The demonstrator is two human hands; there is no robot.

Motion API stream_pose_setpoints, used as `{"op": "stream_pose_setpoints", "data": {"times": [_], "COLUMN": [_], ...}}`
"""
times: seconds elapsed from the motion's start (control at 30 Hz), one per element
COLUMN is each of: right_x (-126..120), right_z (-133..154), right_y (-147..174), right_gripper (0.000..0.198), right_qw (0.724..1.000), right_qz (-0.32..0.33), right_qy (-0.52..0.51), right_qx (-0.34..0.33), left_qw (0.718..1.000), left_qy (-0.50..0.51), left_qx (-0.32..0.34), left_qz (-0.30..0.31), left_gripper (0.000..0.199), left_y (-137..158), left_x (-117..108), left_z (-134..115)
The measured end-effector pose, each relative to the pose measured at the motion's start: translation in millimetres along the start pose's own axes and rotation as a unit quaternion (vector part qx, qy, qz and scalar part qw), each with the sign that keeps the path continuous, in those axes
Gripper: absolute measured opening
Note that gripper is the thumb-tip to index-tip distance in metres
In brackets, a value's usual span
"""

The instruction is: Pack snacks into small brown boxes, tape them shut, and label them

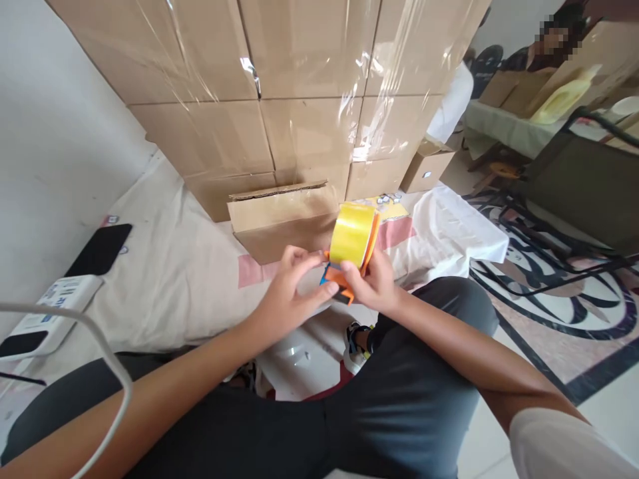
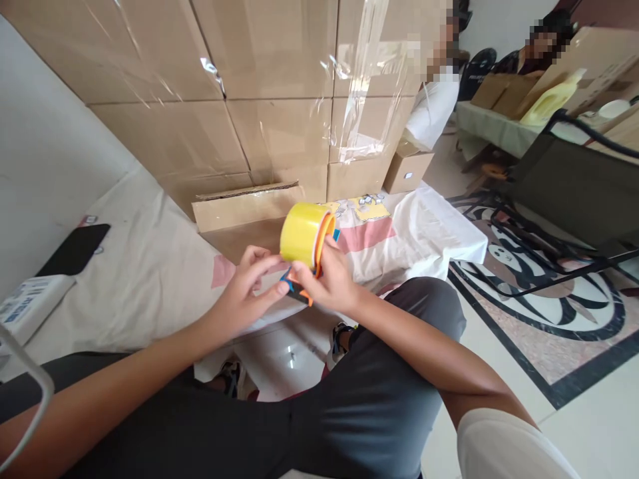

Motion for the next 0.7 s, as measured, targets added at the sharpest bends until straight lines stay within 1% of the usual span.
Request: {"op": "stream_pose_setpoints", "data": {"times": [0.03, 0.07, 0.1, 0.2, 0.23, 0.3, 0.37, 0.43, 0.5, 0.57, 0.6, 0.63, 0.7], "right_x": [5, 8, 9, 8, 9, 11, 11, 9, 4, -1, -5, -9, -16], "right_z": [8, 13, 14, 7, 6, 5, 2, -2, -9, -18, -22, -27, -32], "right_y": [2, 3, 3, -1, -2, -5, -7, -9, -10, -11, -11, -12, -14], "right_gripper": [0.020, 0.023, 0.028, 0.042, 0.043, 0.042, 0.039, 0.039, 0.040, 0.043, 0.044, 0.046, 0.049], "right_qw": [0.999, 0.998, 0.997, 0.998, 0.998, 0.998, 0.998, 0.996, 0.989, 0.983, 0.981, 0.981, 0.979], "right_qz": [-0.006, -0.018, -0.029, -0.050, -0.044, -0.026, -0.033, -0.056, -0.062, -0.054, -0.059, -0.075, -0.117], "right_qy": [-0.003, -0.004, -0.004, 0.000, -0.004, -0.020, -0.020, 0.023, 0.086, 0.133, 0.148, 0.158, 0.167], "right_qx": [-0.040, -0.065, -0.072, -0.039, -0.035, -0.050, -0.058, -0.070, -0.100, -0.116, -0.108, -0.085, -0.019], "left_qw": [0.999, 0.995, 0.991, 0.981, 0.977, 0.966, 0.953, 0.950, 0.954, 0.950, 0.943, 0.933, 0.915], "left_qy": [0.043, 0.077, 0.102, 0.144, 0.160, 0.206, 0.251, 0.267, 0.263, 0.274, 0.289, 0.307, 0.334], "left_qx": [-0.029, -0.056, -0.081, -0.124, -0.128, -0.132, -0.137, -0.139, -0.131, -0.136, -0.147, -0.161, -0.185], "left_qz": [0.007, 0.015, 0.023, 0.043, 0.053, 0.085, 0.103, 0.079, 0.052, 0.062, 0.078, 0.096, 0.129], "left_gripper": [0.036, 0.033, 0.031, 0.028, 0.027, 0.024, 0.022, 0.021, 0.021, 0.026, 0.029, 0.032, 0.036], "left_y": [2, 3, 3, 2, 1, -2, -4, -6, -7, -5, -3, 0, 7], "left_x": [5, 9, 11, 14, 15, 19, 21, 18, 11, 6, 6, 6, 12], "left_z": [-3, -4, -3, 4, 6, 7, 5, -1, -8, -14, -16, -17, -14]}}
Point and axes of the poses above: each hand's wrist, its own y-axis away from the middle knuckle, its own x-axis out of the palm, z = x × y, the point moved 3 cm from there along -y, towards the middle knuckle, and after that the axes turned 6 degrees about z, right-handed, at the moved point
